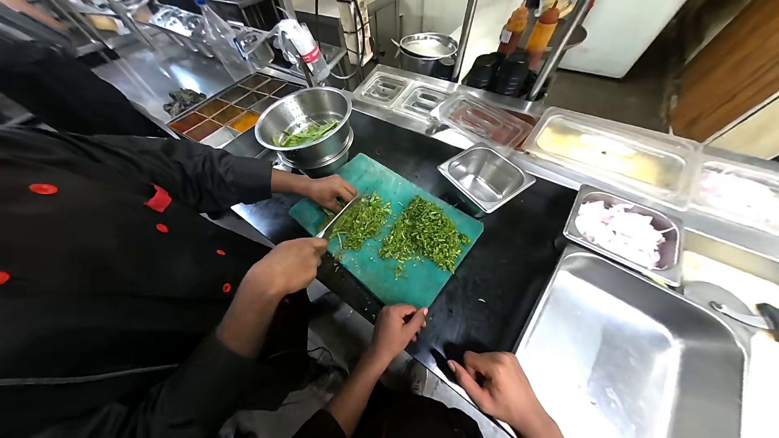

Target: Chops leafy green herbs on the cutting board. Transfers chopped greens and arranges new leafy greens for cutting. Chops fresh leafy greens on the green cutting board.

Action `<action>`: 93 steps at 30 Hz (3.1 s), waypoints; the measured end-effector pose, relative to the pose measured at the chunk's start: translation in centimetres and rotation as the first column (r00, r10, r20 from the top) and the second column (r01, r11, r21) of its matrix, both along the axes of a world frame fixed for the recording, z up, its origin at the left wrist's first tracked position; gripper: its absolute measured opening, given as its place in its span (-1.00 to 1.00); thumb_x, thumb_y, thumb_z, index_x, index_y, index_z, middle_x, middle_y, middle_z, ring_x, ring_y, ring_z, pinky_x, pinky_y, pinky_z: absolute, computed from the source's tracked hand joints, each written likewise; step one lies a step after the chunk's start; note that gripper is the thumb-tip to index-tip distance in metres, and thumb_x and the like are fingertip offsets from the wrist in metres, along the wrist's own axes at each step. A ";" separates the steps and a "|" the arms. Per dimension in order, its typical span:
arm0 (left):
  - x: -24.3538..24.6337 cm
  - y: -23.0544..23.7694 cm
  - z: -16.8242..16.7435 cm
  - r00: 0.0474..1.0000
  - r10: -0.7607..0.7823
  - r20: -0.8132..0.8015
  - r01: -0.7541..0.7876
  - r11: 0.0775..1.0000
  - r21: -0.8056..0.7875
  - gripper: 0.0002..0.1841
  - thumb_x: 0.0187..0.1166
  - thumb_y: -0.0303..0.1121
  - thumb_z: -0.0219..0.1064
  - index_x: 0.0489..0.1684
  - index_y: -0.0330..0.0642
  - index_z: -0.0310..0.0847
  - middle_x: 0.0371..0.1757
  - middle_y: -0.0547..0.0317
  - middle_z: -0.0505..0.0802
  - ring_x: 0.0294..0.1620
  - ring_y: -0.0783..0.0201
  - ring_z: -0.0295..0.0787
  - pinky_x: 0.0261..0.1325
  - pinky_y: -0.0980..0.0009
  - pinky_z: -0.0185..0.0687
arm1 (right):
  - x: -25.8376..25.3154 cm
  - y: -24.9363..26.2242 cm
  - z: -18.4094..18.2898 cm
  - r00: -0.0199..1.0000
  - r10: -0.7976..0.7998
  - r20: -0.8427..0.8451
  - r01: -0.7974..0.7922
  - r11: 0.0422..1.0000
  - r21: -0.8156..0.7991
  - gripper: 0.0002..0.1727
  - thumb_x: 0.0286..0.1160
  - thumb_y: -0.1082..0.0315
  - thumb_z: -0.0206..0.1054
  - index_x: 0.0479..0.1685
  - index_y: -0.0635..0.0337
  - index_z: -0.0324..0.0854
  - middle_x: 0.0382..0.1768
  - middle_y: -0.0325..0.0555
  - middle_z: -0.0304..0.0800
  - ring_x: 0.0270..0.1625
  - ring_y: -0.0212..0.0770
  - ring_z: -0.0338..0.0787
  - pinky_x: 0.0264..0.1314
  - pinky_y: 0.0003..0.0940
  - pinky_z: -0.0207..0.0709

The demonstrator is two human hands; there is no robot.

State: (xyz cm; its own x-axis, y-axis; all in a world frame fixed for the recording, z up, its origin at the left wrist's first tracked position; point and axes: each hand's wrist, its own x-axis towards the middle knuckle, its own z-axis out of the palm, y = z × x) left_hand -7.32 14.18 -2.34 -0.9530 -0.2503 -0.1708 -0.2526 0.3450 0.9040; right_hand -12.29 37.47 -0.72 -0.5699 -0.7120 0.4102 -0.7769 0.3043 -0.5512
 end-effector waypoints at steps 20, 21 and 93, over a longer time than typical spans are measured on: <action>0.0 -0.3 0.2 0.999 -0.026 0.022 0.026 1.000 0.006 -0.57 0.75 -0.10 0.22 -0.37 -0.26 0.82 -0.44 0.23 0.86 -0.49 0.47 0.78 -0.27 0.50 0.76 | 0.0 -0.1 0.1 1.000 -0.016 0.001 0.016 1.000 -0.003 -0.41 0.62 -0.05 0.15 -0.87 -0.02 0.32 -0.91 -0.30 0.26 -0.83 -0.33 0.37 -0.78 -0.32 0.13; 0.0 -0.2 0.2 1.000 -0.023 0.018 0.023 1.000 0.005 -0.57 0.75 -0.11 0.22 -0.38 -0.26 0.82 -0.44 0.24 0.86 -0.50 0.48 0.78 -0.27 0.50 0.76 | 0.0 -0.1 0.1 1.000 -0.015 0.002 0.015 1.000 -0.003 -0.41 0.62 -0.05 0.15 -0.86 -0.02 0.32 -0.91 -0.31 0.26 -0.83 -0.34 0.37 -0.78 -0.32 0.13; 0.0 -0.4 0.2 0.999 -0.037 0.009 0.037 0.999 0.010 -0.58 0.75 -0.12 0.22 -0.37 -0.26 0.83 -0.42 0.23 0.86 -0.48 0.48 0.77 -0.26 0.50 0.75 | 0.0 -0.1 0.0 1.000 -0.024 -0.005 0.024 1.000 0.006 -0.42 0.62 -0.05 0.14 -0.86 -0.01 0.33 -0.91 -0.30 0.26 -0.83 -0.34 0.37 -0.77 -0.32 0.13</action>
